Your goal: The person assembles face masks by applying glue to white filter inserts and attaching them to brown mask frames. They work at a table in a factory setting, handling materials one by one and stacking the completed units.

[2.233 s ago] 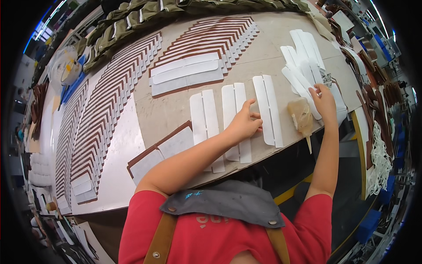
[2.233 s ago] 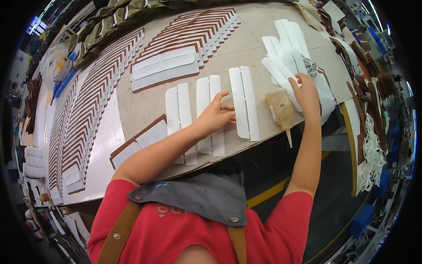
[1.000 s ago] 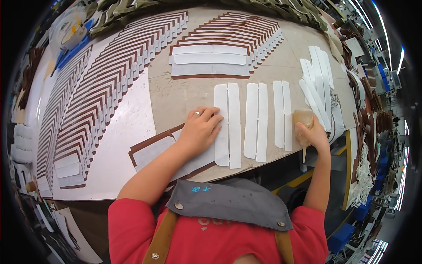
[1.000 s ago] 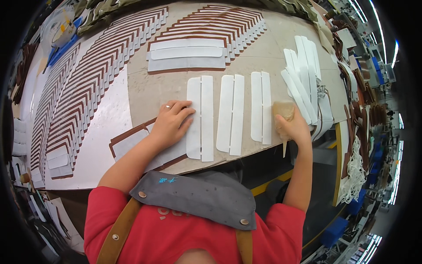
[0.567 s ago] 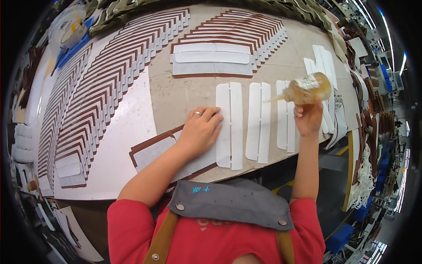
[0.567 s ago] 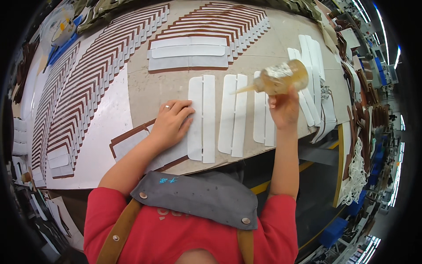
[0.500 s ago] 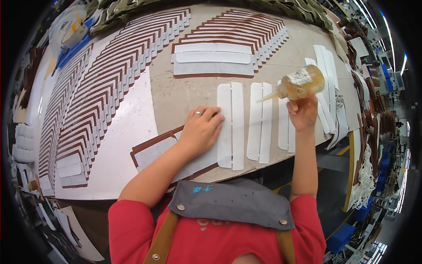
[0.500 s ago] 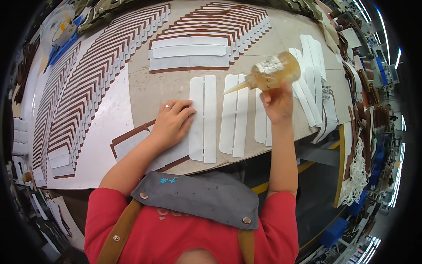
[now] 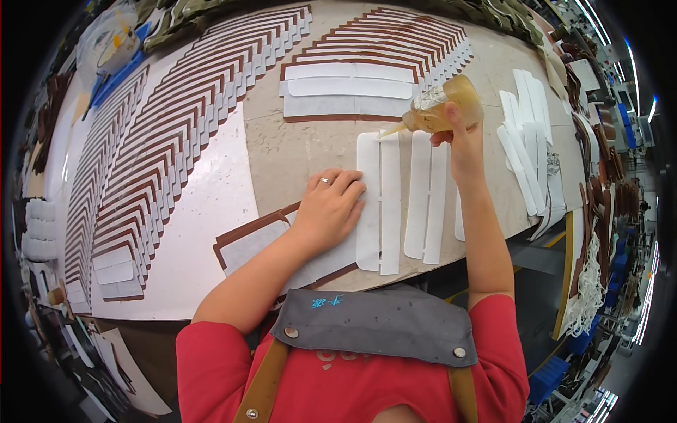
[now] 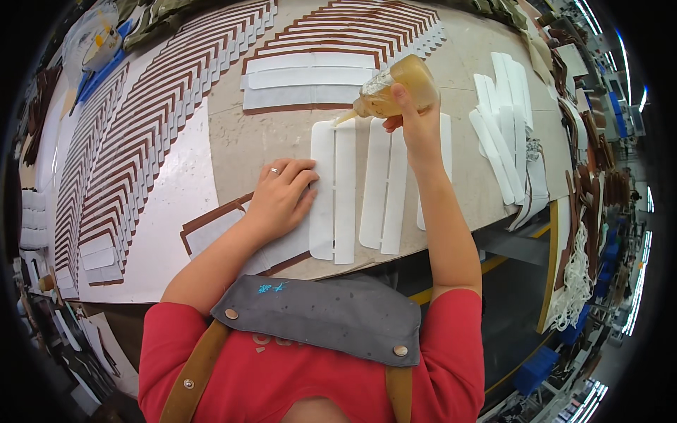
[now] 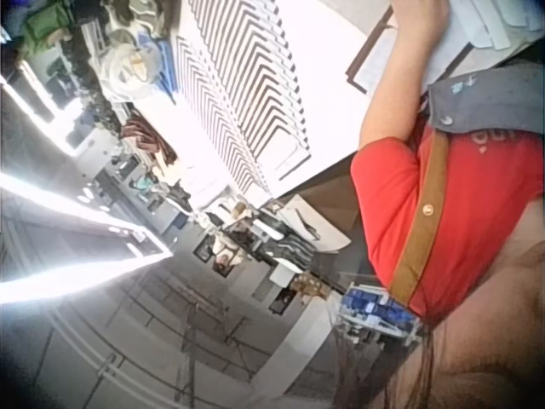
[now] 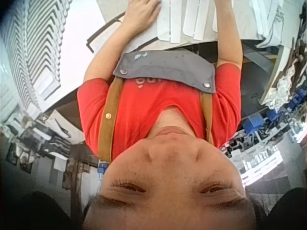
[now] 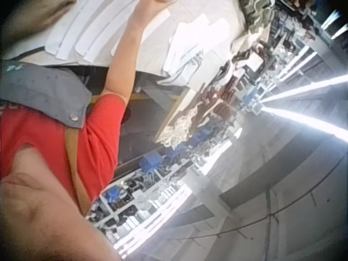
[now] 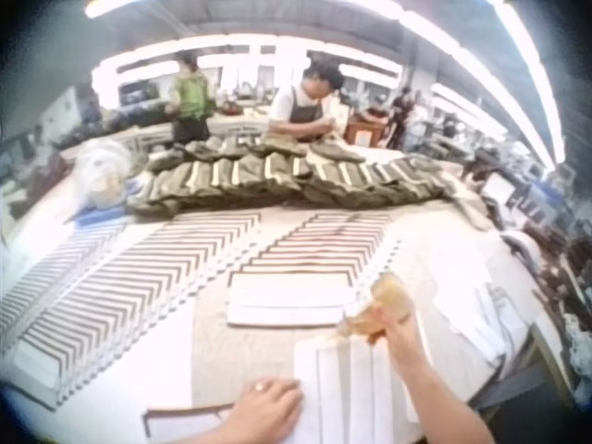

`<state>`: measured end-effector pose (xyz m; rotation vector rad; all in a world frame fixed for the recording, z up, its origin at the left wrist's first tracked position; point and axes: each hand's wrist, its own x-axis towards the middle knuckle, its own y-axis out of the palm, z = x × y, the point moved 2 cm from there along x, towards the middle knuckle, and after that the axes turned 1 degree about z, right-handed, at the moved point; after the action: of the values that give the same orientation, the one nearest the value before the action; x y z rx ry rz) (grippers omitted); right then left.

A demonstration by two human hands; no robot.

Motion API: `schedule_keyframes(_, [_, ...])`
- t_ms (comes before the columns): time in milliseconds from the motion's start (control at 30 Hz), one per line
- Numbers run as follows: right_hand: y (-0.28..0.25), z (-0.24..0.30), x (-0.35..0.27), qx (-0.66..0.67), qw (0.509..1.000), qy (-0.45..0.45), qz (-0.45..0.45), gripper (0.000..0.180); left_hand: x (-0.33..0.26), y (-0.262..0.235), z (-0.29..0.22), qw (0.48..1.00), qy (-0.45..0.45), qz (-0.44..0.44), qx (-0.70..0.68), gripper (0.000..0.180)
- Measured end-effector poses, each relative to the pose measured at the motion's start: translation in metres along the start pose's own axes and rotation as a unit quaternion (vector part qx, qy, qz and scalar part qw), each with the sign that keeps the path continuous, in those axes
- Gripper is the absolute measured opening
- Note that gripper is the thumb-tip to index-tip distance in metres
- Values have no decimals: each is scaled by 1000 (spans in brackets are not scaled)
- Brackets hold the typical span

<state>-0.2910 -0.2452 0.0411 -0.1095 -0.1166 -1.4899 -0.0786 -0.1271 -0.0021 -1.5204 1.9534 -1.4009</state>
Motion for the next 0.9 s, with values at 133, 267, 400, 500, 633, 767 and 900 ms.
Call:
schedule_keyframes(133, [3, -4, 5, -3, 1000, -13, -19, 49, 0, 0, 0, 1000, -1, 0, -2, 21])
schedule_keyframes(267, [4, -11, 8, -7, 999, -17, -42, 49, -1, 0, 1, 1000, -5, 0, 0, 21])
schedule_keyframes(400, [4, -11, 9, -11, 998, -22, -53, 50, 0, 0, 0, 1000, -4, 3, 0, 22])
schedule_keyframes(500, [6, -11, 9, -15, 998, -26, -55, 51, 0, 0, 0, 1000, -5, 5, -1, 22])
schedule_keyframes(633, [5, -11, 5, -11, 999, -13, -46, 51, 0, -1, 0, 1000, -5, 7, 0, 21])
schedule_keyframes(767, [3, -8, -7, -2, 1000, 24, -6, 51, 0, 0, 0, 1000, -4, 2, -1, 21])
schedule_keyframes(900, [2, -9, -25, -5, 999, 48, -20, 51, 0, 1, 0, 1000, -4, 0, -2, 22])
